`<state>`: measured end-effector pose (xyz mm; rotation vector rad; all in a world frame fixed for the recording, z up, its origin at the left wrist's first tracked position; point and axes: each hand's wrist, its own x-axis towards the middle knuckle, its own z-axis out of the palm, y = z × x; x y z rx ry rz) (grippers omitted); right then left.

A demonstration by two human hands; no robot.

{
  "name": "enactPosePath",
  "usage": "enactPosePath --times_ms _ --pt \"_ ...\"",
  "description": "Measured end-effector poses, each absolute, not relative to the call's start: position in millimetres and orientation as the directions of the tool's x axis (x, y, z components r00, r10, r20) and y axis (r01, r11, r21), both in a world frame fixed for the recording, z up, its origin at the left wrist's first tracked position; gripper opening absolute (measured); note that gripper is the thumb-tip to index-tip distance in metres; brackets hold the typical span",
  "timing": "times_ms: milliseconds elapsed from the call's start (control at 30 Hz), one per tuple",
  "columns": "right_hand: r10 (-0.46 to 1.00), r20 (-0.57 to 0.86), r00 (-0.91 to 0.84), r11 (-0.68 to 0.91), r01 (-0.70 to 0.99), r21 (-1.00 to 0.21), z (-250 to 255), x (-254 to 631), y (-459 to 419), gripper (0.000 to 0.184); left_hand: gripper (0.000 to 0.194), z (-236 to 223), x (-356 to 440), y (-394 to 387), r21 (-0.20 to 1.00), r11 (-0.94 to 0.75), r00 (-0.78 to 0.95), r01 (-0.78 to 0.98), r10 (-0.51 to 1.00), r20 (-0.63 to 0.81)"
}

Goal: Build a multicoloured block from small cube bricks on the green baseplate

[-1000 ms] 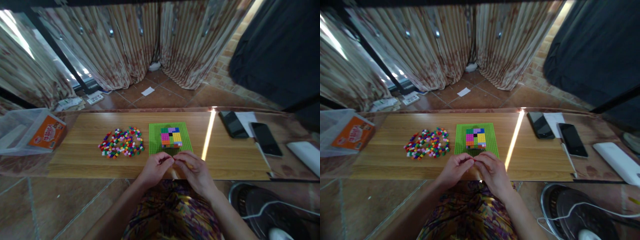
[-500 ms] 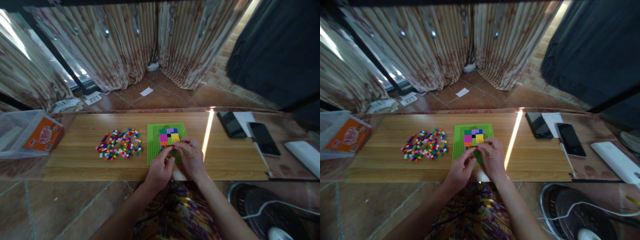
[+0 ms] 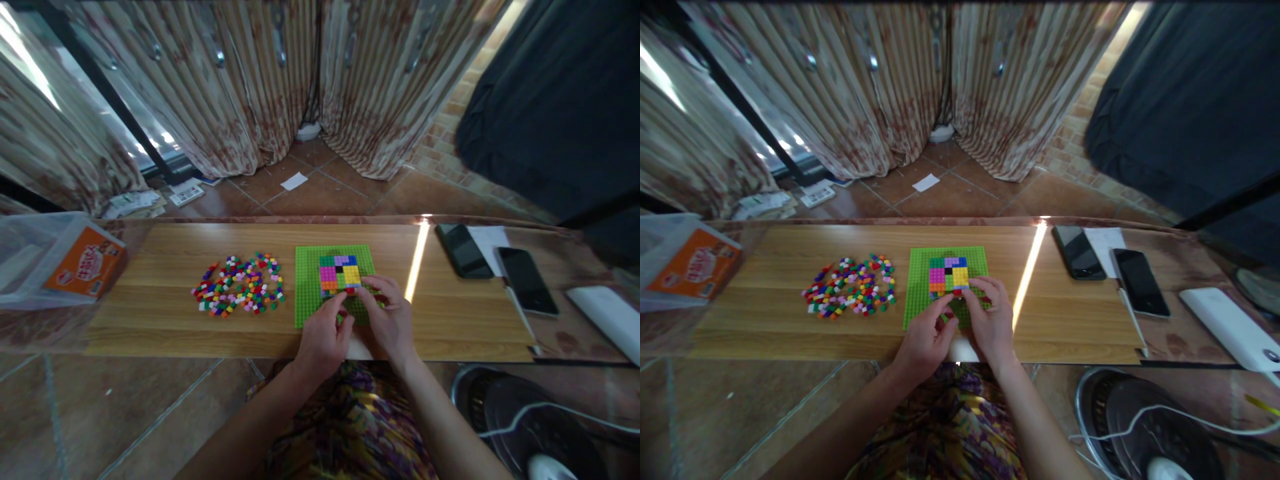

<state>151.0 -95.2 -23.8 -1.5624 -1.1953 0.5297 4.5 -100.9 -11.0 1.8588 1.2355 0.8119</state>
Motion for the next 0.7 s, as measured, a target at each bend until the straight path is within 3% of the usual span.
enactPosePath --times_ms 233,700 --pt "0.881 0.038 0.471 -0.116 0.294 -0.949 -32 141 -83 0.051 0.042 -13 5 -101 0.843 -0.262 0.329 0.47 0.938 0.108" --pt "0.886 0.042 0.463 -0.132 0.338 -0.932 -31 135 -82 0.045 0.043 -11 6 -101 0.843 -0.262 0.332 0.469 0.937 0.106"
